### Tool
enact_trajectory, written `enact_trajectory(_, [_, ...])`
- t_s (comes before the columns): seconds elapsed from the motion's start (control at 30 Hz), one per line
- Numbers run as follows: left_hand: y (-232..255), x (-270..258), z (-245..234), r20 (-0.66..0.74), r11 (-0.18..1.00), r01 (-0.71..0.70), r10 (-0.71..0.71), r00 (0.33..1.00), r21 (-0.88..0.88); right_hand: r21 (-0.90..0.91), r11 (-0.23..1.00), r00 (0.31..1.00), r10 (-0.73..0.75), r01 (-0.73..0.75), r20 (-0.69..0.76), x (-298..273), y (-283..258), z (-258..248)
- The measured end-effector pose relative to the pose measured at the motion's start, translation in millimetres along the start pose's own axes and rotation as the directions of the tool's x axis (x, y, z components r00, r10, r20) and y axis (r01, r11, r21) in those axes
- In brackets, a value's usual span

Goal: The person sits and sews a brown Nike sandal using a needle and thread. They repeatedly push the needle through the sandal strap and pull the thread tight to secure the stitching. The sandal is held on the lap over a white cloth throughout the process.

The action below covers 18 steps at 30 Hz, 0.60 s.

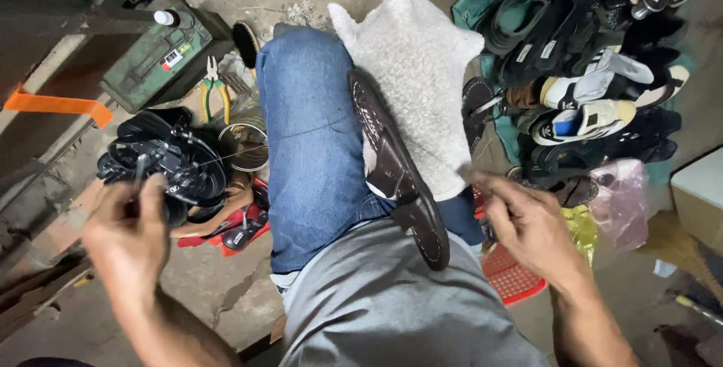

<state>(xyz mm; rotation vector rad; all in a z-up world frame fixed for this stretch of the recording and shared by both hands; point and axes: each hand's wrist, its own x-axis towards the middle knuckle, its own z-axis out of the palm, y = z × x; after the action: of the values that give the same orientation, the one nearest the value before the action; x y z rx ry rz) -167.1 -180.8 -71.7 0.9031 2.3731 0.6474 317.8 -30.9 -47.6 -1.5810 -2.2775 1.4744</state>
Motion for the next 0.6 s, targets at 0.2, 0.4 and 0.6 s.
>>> enact_trajectory(0.2, [45,3,40,-0.065,0.901,-0.143,0.185,0.981,0.409,0.058,0.993,0.902,0.114,-0.098,-0.416,-4,62,-42])
enact_trajectory(0.4, [124,-13,88,0.077,0.786,-0.591,0.61,0.788,-0.179,0.687,0.586,0.9,-0.341,0.429,-0.272,6,14,-33])
enact_trajectory(0.6, [154,-15,118,0.322,0.831,-0.526,0.555,0.767,-0.182,0.947,0.084,0.759,-0.621,0.311,-0.194,30,-41,-20])
